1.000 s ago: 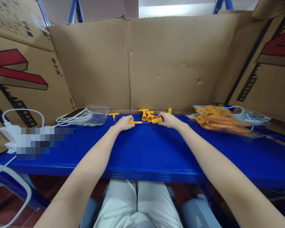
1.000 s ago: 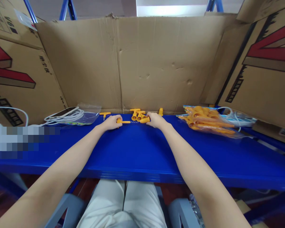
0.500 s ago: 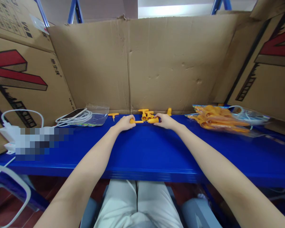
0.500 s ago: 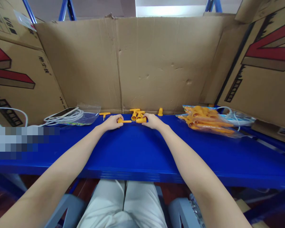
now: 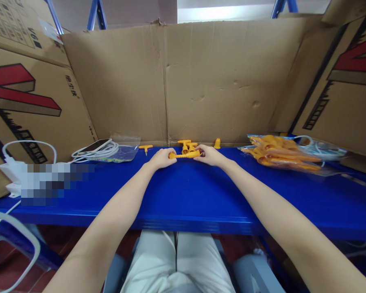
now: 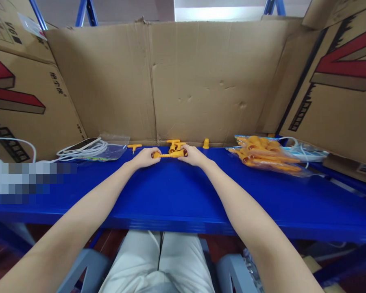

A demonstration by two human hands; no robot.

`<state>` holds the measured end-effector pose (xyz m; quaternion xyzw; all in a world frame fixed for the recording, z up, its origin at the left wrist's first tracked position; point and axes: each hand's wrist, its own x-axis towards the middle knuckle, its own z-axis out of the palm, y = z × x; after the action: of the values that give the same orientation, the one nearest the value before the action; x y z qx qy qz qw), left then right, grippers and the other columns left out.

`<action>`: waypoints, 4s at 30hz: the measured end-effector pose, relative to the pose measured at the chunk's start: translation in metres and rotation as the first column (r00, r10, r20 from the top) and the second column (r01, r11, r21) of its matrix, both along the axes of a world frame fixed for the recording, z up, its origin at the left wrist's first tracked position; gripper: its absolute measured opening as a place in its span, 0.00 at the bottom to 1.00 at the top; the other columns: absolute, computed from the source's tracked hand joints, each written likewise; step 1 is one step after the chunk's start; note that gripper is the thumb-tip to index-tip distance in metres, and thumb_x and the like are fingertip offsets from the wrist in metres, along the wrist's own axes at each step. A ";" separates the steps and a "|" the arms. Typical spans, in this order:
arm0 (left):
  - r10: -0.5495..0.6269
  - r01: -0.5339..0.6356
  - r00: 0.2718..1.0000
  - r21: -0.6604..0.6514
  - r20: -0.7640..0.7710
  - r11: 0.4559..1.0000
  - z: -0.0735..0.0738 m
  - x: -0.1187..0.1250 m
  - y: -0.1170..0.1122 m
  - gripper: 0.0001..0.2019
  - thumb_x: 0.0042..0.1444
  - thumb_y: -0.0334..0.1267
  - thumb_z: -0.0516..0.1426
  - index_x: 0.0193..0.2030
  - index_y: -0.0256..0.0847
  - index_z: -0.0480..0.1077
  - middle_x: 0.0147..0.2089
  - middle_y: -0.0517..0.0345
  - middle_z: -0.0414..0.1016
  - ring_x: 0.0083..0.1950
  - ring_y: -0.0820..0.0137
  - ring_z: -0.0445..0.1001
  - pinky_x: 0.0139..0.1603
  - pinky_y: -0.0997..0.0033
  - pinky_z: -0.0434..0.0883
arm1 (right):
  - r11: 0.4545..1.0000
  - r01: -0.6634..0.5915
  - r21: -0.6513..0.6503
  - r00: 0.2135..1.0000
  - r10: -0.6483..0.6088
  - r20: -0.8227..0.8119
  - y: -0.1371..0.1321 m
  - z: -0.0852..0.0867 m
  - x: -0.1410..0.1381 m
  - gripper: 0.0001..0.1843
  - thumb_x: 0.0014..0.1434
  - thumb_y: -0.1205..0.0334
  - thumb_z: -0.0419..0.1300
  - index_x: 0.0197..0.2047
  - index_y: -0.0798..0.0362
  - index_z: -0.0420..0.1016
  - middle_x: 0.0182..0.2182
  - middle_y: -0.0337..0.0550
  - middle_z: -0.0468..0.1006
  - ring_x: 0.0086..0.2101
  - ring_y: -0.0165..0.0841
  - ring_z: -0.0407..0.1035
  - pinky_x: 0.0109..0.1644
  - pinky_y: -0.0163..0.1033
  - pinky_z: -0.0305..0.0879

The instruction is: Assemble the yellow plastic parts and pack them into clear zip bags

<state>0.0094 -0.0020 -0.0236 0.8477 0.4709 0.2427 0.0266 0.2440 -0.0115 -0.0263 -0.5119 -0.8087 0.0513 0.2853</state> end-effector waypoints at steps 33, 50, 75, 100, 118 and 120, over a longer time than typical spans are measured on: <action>-0.049 0.044 0.994 0.055 0.097 0.998 -0.004 -0.005 0.007 0.12 0.45 0.38 0.55 0.37 0.40 0.71 0.24 0.62 0.68 0.25 0.73 0.63 0.26 0.74 0.56 | 0.784 -0.299 -0.544 0.764 -0.145 -0.629 -0.009 0.007 0.005 0.17 0.59 0.51 0.55 0.31 0.58 0.67 0.24 0.49 0.78 0.16 0.24 0.65 0.19 0.28 0.61; -0.027 0.023 0.991 0.031 0.130 0.999 -0.006 -0.006 0.011 0.13 0.43 0.39 0.56 0.38 0.41 0.70 0.22 0.64 0.66 0.24 0.73 0.62 0.27 0.75 0.56 | 0.765 -0.401 -0.504 0.726 -0.070 -0.684 -0.007 0.006 0.007 0.10 0.57 0.61 0.60 0.39 0.59 0.68 0.29 0.48 0.79 0.22 0.26 0.72 0.27 0.29 0.69; 0.020 -0.026 0.995 0.066 0.095 0.998 -0.002 -0.003 0.007 0.16 0.45 0.48 0.59 0.37 0.41 0.68 0.23 0.64 0.65 0.25 0.73 0.62 0.27 0.75 0.54 | 0.731 -0.412 -0.544 0.736 -0.085 -0.671 -0.008 0.005 0.006 0.14 0.59 0.54 0.57 0.37 0.60 0.69 0.28 0.50 0.79 0.20 0.26 0.70 0.24 0.29 0.68; 0.014 -0.021 0.990 0.043 0.141 0.999 -0.003 -0.004 0.008 0.16 0.44 0.49 0.60 0.36 0.41 0.68 0.22 0.64 0.65 0.25 0.74 0.61 0.28 0.75 0.54 | 0.733 -0.400 -0.550 0.728 -0.110 -0.676 -0.005 0.004 0.009 0.14 0.58 0.54 0.58 0.37 0.59 0.70 0.34 0.50 0.78 0.23 0.26 0.72 0.26 0.30 0.69; -0.010 0.004 0.989 0.041 0.149 0.999 -0.003 -0.003 0.007 0.16 0.45 0.48 0.59 0.36 0.40 0.68 0.22 0.65 0.65 0.24 0.74 0.61 0.27 0.75 0.55 | 0.771 -0.389 -0.504 0.735 -0.069 -0.674 -0.010 0.009 0.010 0.24 0.52 0.61 0.64 0.52 0.54 0.64 0.40 0.47 0.77 0.27 0.27 0.73 0.27 0.30 0.69; -0.017 0.010 0.988 0.049 0.151 0.999 -0.003 -0.003 0.007 0.15 0.44 0.48 0.59 0.35 0.40 0.68 0.22 0.64 0.64 0.24 0.74 0.61 0.27 0.75 0.55 | 0.785 -0.381 -0.488 0.734 -0.065 -0.676 -0.010 0.009 0.011 0.24 0.51 0.66 0.65 0.51 0.54 0.65 0.40 0.47 0.76 0.27 0.27 0.73 0.28 0.30 0.70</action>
<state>0.0060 0.0048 -0.0269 0.8305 0.4557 0.3173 0.0437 0.2547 -0.0220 -0.0172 -0.4473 -0.6378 0.5064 0.3698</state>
